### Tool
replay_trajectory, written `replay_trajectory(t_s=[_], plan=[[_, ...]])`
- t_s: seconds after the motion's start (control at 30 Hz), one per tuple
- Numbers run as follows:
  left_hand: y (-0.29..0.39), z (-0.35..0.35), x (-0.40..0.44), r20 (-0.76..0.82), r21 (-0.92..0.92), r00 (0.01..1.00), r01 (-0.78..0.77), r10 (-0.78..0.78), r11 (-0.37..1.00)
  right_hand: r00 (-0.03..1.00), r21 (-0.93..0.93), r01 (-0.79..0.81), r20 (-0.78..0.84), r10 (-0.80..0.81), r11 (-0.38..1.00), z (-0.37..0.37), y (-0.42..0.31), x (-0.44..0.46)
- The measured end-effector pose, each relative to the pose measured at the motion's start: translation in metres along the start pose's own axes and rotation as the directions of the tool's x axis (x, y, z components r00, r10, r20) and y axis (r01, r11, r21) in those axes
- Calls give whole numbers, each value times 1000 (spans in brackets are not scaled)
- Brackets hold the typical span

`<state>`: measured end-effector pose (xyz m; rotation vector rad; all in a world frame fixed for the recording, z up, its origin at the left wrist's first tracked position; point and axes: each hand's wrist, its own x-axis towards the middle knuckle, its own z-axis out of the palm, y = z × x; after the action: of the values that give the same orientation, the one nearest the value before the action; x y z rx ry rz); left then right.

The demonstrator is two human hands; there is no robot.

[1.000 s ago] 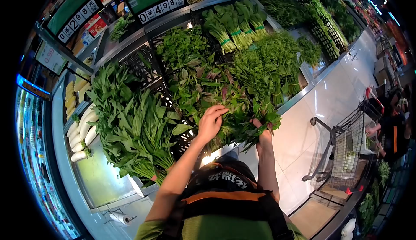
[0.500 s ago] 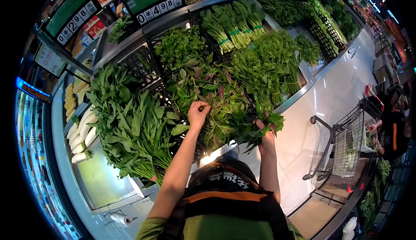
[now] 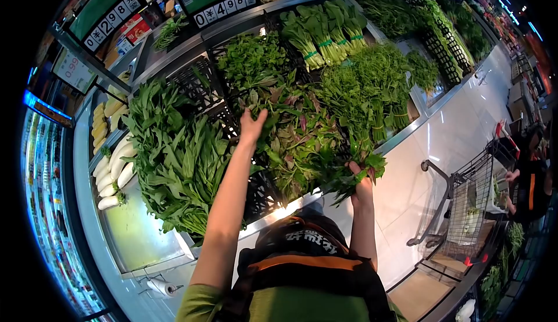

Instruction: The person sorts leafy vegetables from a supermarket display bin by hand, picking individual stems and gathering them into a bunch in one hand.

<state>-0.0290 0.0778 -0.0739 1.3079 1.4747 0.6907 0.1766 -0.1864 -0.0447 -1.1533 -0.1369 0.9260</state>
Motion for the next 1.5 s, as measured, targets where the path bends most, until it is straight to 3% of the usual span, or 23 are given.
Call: replay_trajectory(t_s=[0.07,0.17,0.27,0.3,0.37,0.43,0.47,0.53,0.63,0.73,0.8,0.87,0.93,0.97,1.0,1.03,1.2,1.27,1.3,1.33,1.37,1.4,1.5], plan=[[1,18,6,-62,144,994,102,-93,984,1000,-8,16,0,-16,1000,0,-5,-3],[33,18,-4,-149,285,984,133,-93,949,1000,-17,25,5,-25,1000,-10,-8,-5],[35,3,-30,-250,447,876,-274,412,852,998,-2,69,4,-68,998,-14,-11,-6],[27,3,-41,-266,506,724,-457,637,731,997,11,79,-8,-79,997,-17,-9,-5],[9,10,-72,-118,676,697,-465,707,571,997,19,78,-26,-77,997,-16,-12,-5],[-25,21,-88,74,668,849,-432,522,607,999,28,46,-16,-46,999,-16,-9,-2],[-31,24,-97,95,739,781,-471,618,482,999,31,30,-10,-30,999,-14,-10,-2],[-37,32,-94,9,851,767,-343,642,397,1000,32,25,4,-25,999,-8,-11,-1],[-33,40,-90,-13,899,800,-253,600,357,1000,23,21,19,-22,999,2,-10,-1],[-53,43,-74,15,908,799,-263,601,326,999,25,13,30,-13,1000,10,-8,-3],[-37,34,-85,-56,730,824,-351,563,586,999,36,16,28,-17,999,14,-7,-4],[-30,24,-89,-130,424,878,-370,460,826,999,36,-24,24,23,999,18,-8,-7],[-43,12,-74,-95,161,896,-416,434,895,996,30,-88,15,88,996,25,-8,-11],[-27,3,-82,13,-95,971,-237,239,967,991,22,-129,35,129,991,25,-6,-9],[-5,-8,-95,166,-317,984,-3,59,949,984,12,-172,56,171,985,26,-4,-9],[3,-14,-101,238,-374,970,46,48,926,976,-12,-210,62,210,978,30,-2,-9],[10,-8,-124,305,-422,952,109,28,900,959,-115,-203,177,221,972,47,11,-5],[15,10,-144,180,-374,954,-161,242,913,957,-187,-172,201,209,967,56,19,-2],[14,17,-151,176,-256,894,-363,413,896,970,-198,-115,190,153,973,60,22,-5],[13,23,-160,254,-170,838,-452,482,875,972,-208,-79,200,121,975,64,24,-7],[12,30,-172,273,176,754,-650,598,739,973,-218,-42,211,89,975,68,25,-9],[8,33,-177,347,163,717,-681,605,714,974,-225,-6,220,57,974,72,25,-11],[3,29,-184,443,59,678,-674,586,736,967,-66,-170,183,180,983,54,30,3]])
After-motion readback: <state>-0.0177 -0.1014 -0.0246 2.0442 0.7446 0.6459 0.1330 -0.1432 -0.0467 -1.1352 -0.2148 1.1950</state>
